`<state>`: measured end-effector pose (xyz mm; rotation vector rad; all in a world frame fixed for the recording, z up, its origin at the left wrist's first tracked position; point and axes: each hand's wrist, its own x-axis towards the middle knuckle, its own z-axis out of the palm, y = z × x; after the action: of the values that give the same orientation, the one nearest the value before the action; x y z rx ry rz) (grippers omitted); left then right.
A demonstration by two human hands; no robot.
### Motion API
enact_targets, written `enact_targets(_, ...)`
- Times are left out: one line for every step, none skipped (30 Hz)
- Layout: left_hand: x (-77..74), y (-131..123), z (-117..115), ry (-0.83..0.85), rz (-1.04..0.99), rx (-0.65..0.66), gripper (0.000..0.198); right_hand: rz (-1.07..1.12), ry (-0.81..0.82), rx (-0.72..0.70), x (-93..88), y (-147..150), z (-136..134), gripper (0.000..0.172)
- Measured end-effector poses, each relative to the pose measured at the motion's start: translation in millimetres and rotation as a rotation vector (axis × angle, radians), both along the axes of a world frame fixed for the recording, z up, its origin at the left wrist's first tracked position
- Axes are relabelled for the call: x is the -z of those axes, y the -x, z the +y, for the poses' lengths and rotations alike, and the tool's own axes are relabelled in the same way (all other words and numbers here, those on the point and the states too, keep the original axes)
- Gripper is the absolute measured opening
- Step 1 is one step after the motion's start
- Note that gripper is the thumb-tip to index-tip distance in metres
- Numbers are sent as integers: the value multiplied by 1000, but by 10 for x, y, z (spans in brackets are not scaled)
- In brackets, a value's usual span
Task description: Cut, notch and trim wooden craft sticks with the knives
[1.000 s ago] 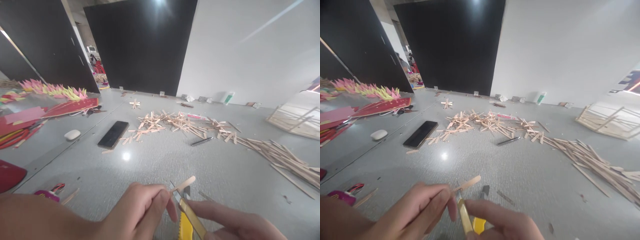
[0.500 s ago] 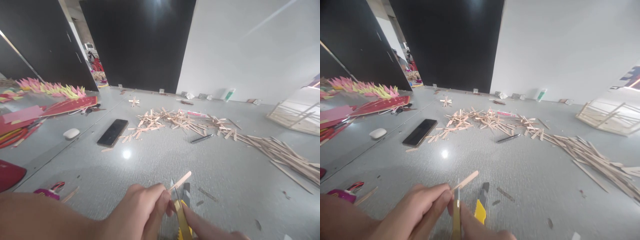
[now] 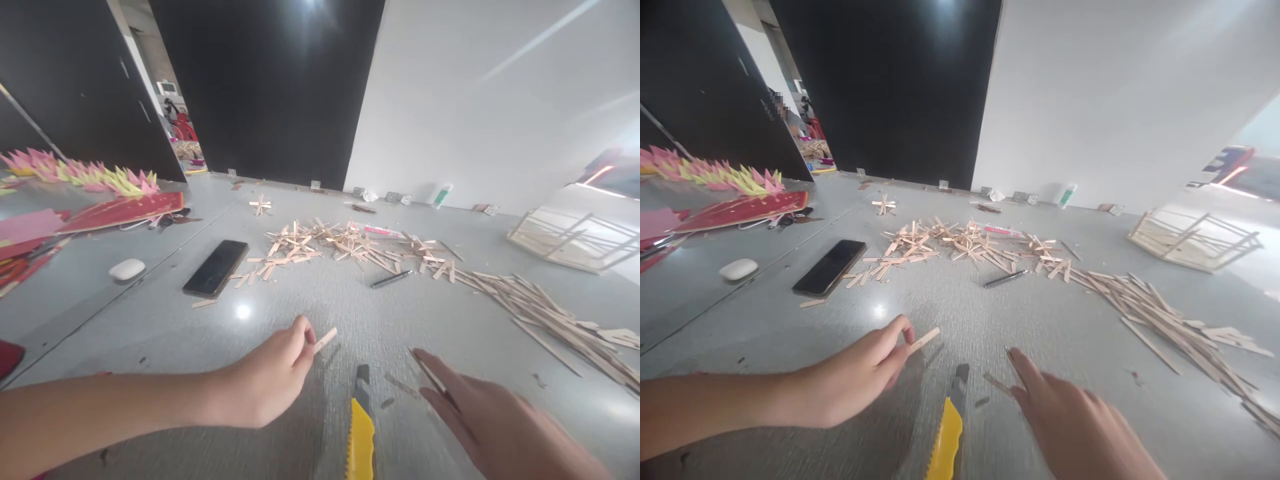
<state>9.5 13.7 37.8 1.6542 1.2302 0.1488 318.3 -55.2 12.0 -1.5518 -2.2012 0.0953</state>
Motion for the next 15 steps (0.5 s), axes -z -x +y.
enact_targets(10, -23, -17, 85, 7, 25, 20, -141, -32, -62, 90, -60, 18, 42)
enact_targets(24, -42, -29, 166, 19, 47, 21, -270, -72, -96, 159, -93, 19, 52)
enact_targets(38, -53, -36, 233, 33, 69, 24, -398, -125, -117, 201, -95, 8, 60)
enact_targets(48, -59, -38, 283, 45, 88, 25, -525, -203, -122, 213, -63, -10, 64)
enact_targets(51, -58, -36, 320, 53, 103, 26, -650, -283, -123, 198, 0, -29, 65)
enact_targets(44, -51, -34, 329, 67, 127, 27, -768, -355, -130, 164, 88, -44, 63)
enact_targets(26, -39, -32, 310, 89, 160, 27, -859, -405, -161, 120, 193, -53, 62)
enact_targets(0, -24, -32, 269, 115, 195, 28, -900, -398, -243, 78, 304, -56, 60)
enact_targets(-32, -6, -32, 208, 144, 226, 29, -898, -389, -333, 45, 411, -52, 61)
enact_targets(-65, 12, -30, 129, 171, 248, 30, -878, -377, -428, 26, 501, -42, 58)
enact_targets(-95, 29, -22, 36, 191, 254, 32, -854, -365, -483, 22, 570, -27, 53)
enact_targets(-118, 46, -6, -58, 197, 247, 33, -821, -363, -525, 28, 612, -6, 49)
enact_targets(-130, 63, 20, -139, 188, 230, 31, -793, -370, -553, 40, 629, 22, 45)
enact_targets(-130, 79, 59, -214, 171, 225, 27, -767, -385, -571, 52, 623, 59, 42)
enact_targets(-116, 95, 106, -290, 143, 236, 23, -740, -405, -594, 58, 599, 104, 38)
